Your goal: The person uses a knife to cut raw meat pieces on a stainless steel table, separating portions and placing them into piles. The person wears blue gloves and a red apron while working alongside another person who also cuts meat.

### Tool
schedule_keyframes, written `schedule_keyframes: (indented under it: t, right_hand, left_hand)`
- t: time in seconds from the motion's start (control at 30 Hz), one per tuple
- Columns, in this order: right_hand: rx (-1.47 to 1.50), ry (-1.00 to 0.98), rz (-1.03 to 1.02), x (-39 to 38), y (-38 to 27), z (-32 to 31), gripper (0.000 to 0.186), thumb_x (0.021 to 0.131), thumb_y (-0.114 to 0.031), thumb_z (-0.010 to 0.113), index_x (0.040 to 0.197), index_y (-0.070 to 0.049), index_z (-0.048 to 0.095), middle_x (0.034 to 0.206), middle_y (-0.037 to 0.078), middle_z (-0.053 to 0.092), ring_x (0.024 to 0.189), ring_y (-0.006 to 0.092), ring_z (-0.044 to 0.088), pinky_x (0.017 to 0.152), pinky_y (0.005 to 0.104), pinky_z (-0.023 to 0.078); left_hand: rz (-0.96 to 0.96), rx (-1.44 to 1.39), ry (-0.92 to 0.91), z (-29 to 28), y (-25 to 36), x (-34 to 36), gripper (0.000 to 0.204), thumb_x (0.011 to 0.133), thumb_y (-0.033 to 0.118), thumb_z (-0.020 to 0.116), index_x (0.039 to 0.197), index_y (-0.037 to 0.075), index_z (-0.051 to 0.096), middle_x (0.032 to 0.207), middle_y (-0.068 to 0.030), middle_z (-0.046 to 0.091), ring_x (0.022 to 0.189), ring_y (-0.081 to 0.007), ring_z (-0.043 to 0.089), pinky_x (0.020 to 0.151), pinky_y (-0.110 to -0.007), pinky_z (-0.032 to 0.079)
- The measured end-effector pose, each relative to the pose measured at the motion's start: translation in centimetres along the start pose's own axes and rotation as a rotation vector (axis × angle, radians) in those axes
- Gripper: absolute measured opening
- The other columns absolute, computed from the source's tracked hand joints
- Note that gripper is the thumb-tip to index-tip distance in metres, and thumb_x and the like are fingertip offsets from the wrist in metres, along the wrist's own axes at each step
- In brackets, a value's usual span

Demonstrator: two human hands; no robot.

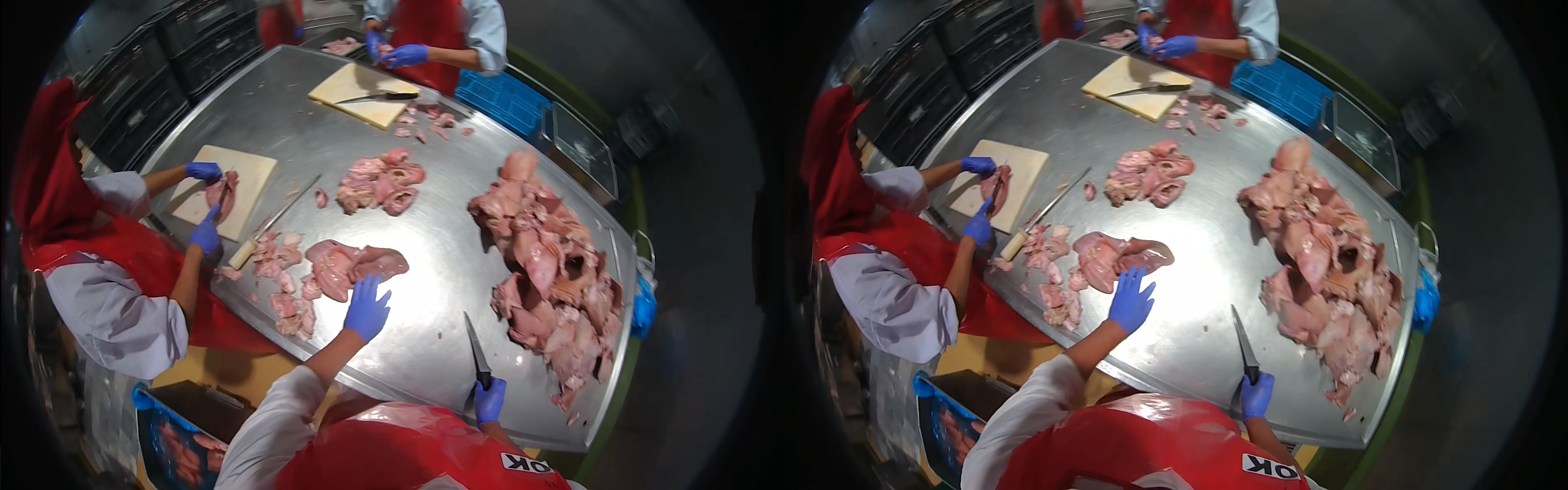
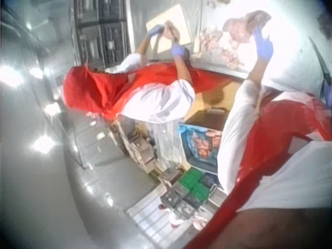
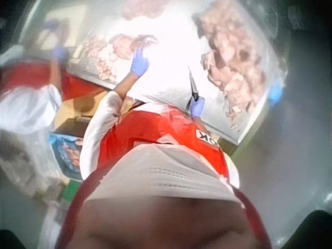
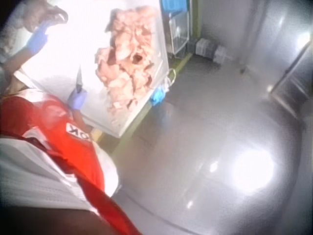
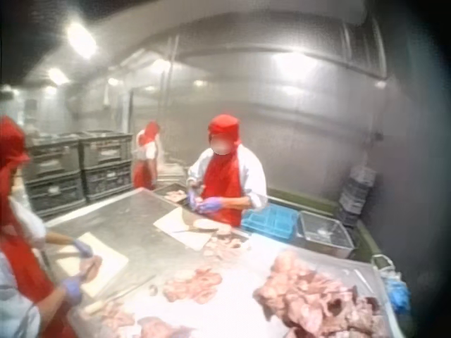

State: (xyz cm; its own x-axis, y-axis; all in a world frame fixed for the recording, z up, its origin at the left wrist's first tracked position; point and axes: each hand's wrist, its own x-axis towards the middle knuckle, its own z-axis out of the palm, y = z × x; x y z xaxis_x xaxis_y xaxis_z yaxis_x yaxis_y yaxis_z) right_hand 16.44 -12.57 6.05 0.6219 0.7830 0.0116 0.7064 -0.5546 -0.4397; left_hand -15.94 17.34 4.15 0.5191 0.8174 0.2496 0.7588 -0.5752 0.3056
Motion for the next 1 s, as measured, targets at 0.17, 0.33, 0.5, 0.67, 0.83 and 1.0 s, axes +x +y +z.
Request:
schedule_keyframes:
  t: [0.17, 0.33, 0.5, 0.67, 0.83, 1.0]
  right_hand:
    - [-0.103, 0.003, 0.064, -5.5, 0.0, -1.6, 0.035, 0.084, -0.019, 0.076, 0.108, 0.004, 0.066, 0.106, 0.025, 0.062, 0.104, 0.0441, 0.058, 0.095, 0.0516, 0.046]
    - [-0.041, 0.151, 0.122, -9.2, 2.4, 0.0, 0.039, 0.085, -0.016, 0.072, 0.116, 0.005, 0.065, 0.123, 0.027, 0.060, 0.117, 0.0447, 0.055, 0.103, 0.0531, 0.043]
    - [-0.075, 0.176, 0.057, -8.6, 2.7, 0.4, 0.038, 0.087, -0.011, 0.066, 0.120, 0.006, 0.060, 0.125, 0.028, 0.058, 0.122, 0.0454, 0.052, 0.106, 0.0546, 0.040]
    - [-0.086, 0.185, -0.078, -9.3, 4.2, 1.2, 0.040, 0.086, -0.009, 0.064, 0.121, 0.010, 0.056, 0.131, 0.029, 0.053, 0.126, 0.0451, 0.049, 0.110, 0.0537, 0.038]
    - [-0.082, 0.101, 0.004, -9.6, 4.0, 0.5, 0.041, 0.086, -0.009, 0.064, 0.120, 0.011, 0.056, 0.133, 0.030, 0.052, 0.128, 0.0461, 0.047, 0.112, 0.0529, 0.036]
    - [-0.084, 0.076, 0.005, -9.7, 3.3, -0.2, 0.041, 0.084, -0.009, 0.066, 0.120, 0.010, 0.056, 0.134, 0.030, 0.052, 0.129, 0.0461, 0.047, 0.113, 0.0532, 0.036]
  left_hand:
    - [-0.025, -0.208, -0.026, -2.8, 0.4, -11.5, 0.050, 0.095, 0.031, 0.066, 0.140, 0.010, 0.058, 0.145, -0.0223, 0.050, 0.138, -0.0414, 0.044, 0.115, -0.055, 0.034]
    - [-0.027, -0.161, -0.037, -4.5, -2.4, -15.7, 0.051, 0.093, 0.037, 0.068, 0.134, 0.006, 0.061, 0.140, -0.0210, 0.055, 0.132, -0.0403, 0.049, 0.112, -0.053, 0.038]
    - [0.120, -0.108, 0.004, -5.2, -3.9, -14.5, 0.051, 0.092, 0.040, 0.070, 0.128, 0.006, 0.065, 0.139, -0.0216, 0.059, 0.131, -0.0413, 0.053, 0.110, -0.050, 0.040]
    - [0.160, -0.079, -0.077, -6.9, -4.6, -15.1, 0.047, 0.094, 0.039, 0.066, 0.127, 0.005, 0.066, 0.140, -0.0207, 0.059, 0.132, -0.0383, 0.053, 0.110, -0.049, 0.041]
    - [0.092, -0.068, -0.102, -7.0, -3.6, -15.1, 0.043, 0.096, 0.035, 0.062, 0.127, 0.005, 0.065, 0.143, -0.0197, 0.057, 0.132, -0.0366, 0.053, 0.111, -0.049, 0.041]
    - [0.112, -0.095, -0.029, -7.3, -3.6, -15.3, 0.040, 0.092, 0.030, 0.066, 0.121, 0.003, 0.066, 0.138, -0.0213, 0.059, 0.129, -0.0401, 0.055, 0.109, -0.050, 0.043]
